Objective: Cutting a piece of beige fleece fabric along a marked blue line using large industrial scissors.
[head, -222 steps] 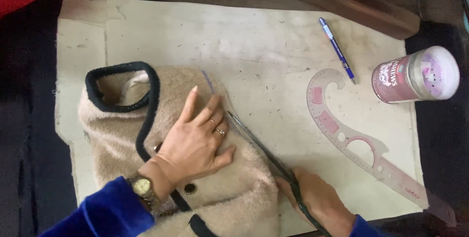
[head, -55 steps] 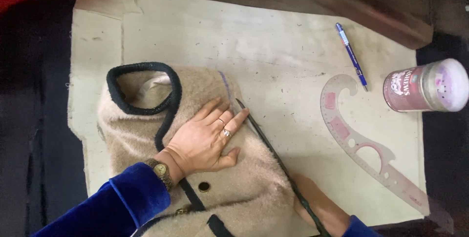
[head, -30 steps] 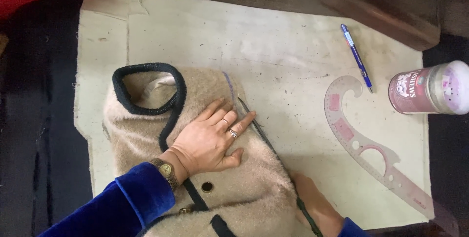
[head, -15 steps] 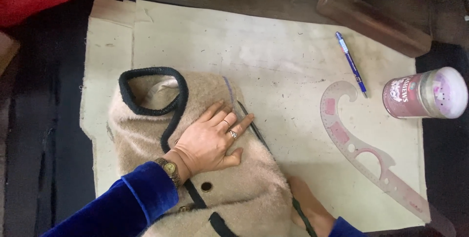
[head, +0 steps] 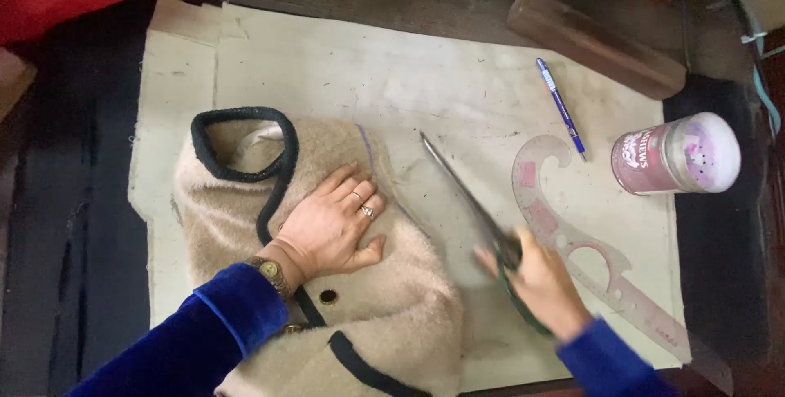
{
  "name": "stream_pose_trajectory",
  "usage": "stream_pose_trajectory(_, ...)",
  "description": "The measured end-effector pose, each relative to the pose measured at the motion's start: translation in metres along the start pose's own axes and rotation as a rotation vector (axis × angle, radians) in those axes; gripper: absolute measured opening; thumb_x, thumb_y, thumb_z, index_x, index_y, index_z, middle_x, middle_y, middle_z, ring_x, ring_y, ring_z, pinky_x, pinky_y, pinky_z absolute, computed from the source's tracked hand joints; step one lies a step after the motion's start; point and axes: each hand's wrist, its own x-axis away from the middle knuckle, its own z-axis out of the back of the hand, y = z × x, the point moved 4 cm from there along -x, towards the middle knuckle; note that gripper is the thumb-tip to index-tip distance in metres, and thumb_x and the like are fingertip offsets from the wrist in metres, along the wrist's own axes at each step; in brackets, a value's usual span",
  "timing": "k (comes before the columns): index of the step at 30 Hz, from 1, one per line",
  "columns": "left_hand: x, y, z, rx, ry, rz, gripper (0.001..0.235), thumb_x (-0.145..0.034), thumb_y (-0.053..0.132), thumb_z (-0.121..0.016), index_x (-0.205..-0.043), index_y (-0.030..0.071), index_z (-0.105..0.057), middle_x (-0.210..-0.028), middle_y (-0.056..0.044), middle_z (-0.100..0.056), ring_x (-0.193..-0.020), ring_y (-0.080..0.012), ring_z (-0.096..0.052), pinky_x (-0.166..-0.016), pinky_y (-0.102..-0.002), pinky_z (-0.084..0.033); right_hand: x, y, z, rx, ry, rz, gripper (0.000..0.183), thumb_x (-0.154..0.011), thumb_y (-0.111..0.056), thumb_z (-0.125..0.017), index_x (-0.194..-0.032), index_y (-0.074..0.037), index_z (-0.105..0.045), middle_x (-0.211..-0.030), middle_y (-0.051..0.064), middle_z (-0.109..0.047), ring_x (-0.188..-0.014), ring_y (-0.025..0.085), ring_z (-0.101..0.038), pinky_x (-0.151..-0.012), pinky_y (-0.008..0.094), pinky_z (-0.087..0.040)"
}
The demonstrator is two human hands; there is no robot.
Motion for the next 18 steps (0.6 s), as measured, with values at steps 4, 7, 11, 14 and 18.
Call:
stream_pose_trajectory(4,-0.002,0.002,0.005,0.015,0.004,0.009,0.044,-0.079,0.047,-0.047,-0.091,0.005,-0.055,-0.092,-0.013,-0.054,-0.101,-0.0274,-0.059,-0.110,-0.045,-0.037,-0.060,-0.011,0.006,0.140,0.131,0.123,0.056,-0.077,-0.052,-0.072,-0.109,-0.008,-0.058,-0.086,0.021,-0.067,-0.087,0.043,-0.067,-0.070,0.051,-0.052)
stream_pose_trajectory(7,-0.004,0.003,0.009,0.021,0.019,-0.001,0.039,-0.080,0.043,-0.048,-0.087,0.005,-0.053,-0.090,-0.014,-0.054,-0.097,-0.0285,-0.060,-0.109,-0.045,-0.038,-0.085,-0.025,0.019,0.211,0.168,0.145,0.055,-0.079,-0.044,-0.071,-0.120,-0.013,-0.052,-0.101,0.017,-0.065,-0.094,0.040,-0.067,-0.077,0.050,-0.055)
stream_pose_trajectory(11,-0.004,0.003,0.009,0.022,0.008,-0.002,0.038,-0.081,0.043,-0.047,-0.086,0.006,-0.053,-0.090,-0.014,-0.054,-0.097,-0.0284,-0.060,-0.109,-0.045,-0.037,-0.111,-0.030,0.023,0.180,0.144,0.284,0.056,-0.083,-0.029,-0.068,-0.131,-0.009,-0.049,-0.114,0.017,-0.057,-0.102,0.037,-0.065,-0.084,0.048,-0.054)
stream_pose_trajectory(14,-0.003,0.003,0.005,0.014,-0.007,0.005,0.038,-0.081,0.044,-0.047,-0.085,0.006,-0.053,-0.091,-0.013,-0.054,-0.100,-0.0281,-0.060,-0.109,-0.045,-0.037,-0.116,-0.036,0.029,0.205,0.128,0.354,0.059,-0.081,-0.030,-0.070,-0.132,-0.007,-0.051,-0.121,0.017,-0.049,-0.109,0.039,-0.059,-0.091,0.049,-0.051)
stream_pose_trajectory(18,-0.003,0.002,0.005,0.014,-0.031,0.007,0.039,-0.082,0.044,-0.046,-0.087,0.006,-0.054,-0.095,-0.015,-0.055,-0.106,-0.0292,-0.059,-0.109,-0.045,-0.037,-0.099,-0.060,0.037,0.214,0.229,0.453,0.043,-0.084,-0.024,-0.070,-0.122,-0.005,-0.061,-0.120,0.014,-0.045,-0.111,0.037,-0.050,-0.095,0.047,-0.043)
